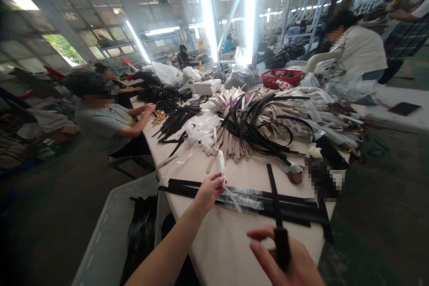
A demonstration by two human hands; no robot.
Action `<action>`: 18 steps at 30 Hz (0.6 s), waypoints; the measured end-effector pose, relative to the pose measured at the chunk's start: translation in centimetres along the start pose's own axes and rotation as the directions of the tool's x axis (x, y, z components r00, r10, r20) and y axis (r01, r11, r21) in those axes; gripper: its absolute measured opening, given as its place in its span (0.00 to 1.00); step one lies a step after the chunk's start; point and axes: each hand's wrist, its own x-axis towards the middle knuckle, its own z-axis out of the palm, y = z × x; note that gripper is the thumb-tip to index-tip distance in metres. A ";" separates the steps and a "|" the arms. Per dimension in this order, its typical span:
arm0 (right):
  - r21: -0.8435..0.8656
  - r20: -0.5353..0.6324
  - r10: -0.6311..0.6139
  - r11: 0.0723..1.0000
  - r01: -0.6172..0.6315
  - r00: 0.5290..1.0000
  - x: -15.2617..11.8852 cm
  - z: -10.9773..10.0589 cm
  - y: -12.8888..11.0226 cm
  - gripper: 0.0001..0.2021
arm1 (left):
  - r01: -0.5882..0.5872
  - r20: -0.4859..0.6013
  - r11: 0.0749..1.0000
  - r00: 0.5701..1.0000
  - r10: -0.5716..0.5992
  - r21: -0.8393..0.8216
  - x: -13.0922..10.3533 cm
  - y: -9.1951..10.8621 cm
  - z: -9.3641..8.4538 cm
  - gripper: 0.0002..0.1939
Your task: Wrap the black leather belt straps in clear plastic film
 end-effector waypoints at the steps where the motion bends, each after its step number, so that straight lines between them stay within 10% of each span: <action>1: -0.037 -0.083 -0.033 0.999 0.030 0.996 1.1 1.5 -0.9 0.20 | 0.022 0.044 0.997 0.999 -0.018 -0.076 -1.5 -0.7 0.3 0.18; 8: -0.128 -0.151 -0.122 0.986 0.103 0.981 5.5 9.2 0.3 0.16 | 0.138 0.127 0.863 0.988 -0.086 -0.486 -7.8 -3.5 1.2 0.19; 18: 0.304 -0.016 0.098 0.949 -0.088 0.995 3.9 9.6 3.7 0.21 | 0.129 0.035 0.783 0.990 -0.137 -0.608 -7.7 -3.9 0.6 0.07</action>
